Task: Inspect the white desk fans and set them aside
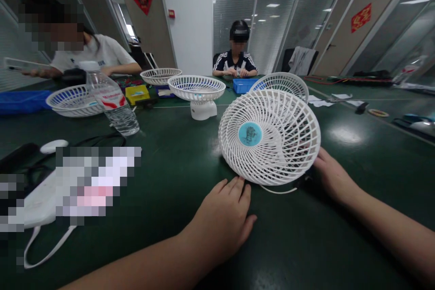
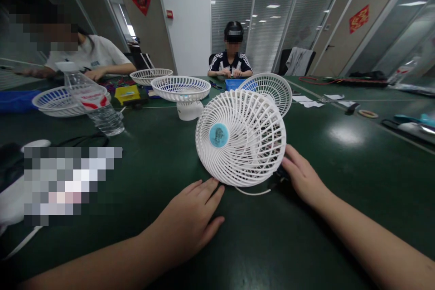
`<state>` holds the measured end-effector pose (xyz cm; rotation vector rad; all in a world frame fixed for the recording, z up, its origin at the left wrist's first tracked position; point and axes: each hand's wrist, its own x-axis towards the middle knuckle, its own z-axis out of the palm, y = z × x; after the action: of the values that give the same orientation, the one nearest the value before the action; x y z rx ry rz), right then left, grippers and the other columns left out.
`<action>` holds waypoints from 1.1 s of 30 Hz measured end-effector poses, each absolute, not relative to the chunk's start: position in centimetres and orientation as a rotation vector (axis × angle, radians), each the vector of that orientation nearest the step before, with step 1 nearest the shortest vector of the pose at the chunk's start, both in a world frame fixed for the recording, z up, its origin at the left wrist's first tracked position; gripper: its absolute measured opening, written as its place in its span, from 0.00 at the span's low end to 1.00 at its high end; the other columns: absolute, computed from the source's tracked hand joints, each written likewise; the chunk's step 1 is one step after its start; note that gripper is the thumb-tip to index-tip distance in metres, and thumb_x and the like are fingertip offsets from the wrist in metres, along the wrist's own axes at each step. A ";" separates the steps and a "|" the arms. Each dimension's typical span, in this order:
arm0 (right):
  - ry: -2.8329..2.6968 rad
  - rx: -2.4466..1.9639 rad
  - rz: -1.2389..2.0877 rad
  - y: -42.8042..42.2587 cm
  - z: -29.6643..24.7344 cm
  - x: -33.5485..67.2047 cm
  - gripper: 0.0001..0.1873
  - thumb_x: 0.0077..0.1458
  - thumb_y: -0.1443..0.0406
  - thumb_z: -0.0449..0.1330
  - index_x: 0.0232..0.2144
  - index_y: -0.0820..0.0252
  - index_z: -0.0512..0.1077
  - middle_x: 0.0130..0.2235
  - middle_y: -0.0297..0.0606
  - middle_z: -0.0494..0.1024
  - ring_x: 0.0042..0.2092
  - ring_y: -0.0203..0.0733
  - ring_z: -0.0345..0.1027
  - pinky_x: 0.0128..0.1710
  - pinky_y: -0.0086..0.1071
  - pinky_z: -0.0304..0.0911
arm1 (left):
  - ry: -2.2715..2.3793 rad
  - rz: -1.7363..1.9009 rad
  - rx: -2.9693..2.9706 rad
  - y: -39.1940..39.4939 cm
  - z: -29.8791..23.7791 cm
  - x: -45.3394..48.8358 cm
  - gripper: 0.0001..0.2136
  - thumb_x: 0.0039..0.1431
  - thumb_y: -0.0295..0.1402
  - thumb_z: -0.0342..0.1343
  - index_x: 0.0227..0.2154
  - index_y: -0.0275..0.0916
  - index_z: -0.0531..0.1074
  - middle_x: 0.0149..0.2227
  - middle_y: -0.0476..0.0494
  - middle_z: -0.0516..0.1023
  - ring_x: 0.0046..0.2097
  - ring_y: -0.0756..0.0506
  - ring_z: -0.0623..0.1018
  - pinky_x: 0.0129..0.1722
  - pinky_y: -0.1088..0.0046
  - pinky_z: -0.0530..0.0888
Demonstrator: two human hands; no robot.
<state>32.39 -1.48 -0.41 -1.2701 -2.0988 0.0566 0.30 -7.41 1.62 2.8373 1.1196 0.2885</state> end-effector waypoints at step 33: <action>-2.388 -1.508 -0.419 -5.0 -0.9 28.8 0.21 0.58 0.61 0.46 0.47 0.55 0.74 0.50 0.38 0.72 0.53 0.44 0.64 0.55 0.43 0.61 | 0.898 0.291 2.828 -7.3 2.0 0.1 0.19 0.65 0.37 0.47 0.56 0.38 0.63 0.60 0.40 0.66 0.60 0.39 0.65 0.59 0.53 0.62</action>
<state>28.83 -4.99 -0.91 -1.5084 -2.3884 -0.4186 0.05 -7.35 2.00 2.8281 0.8978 0.2911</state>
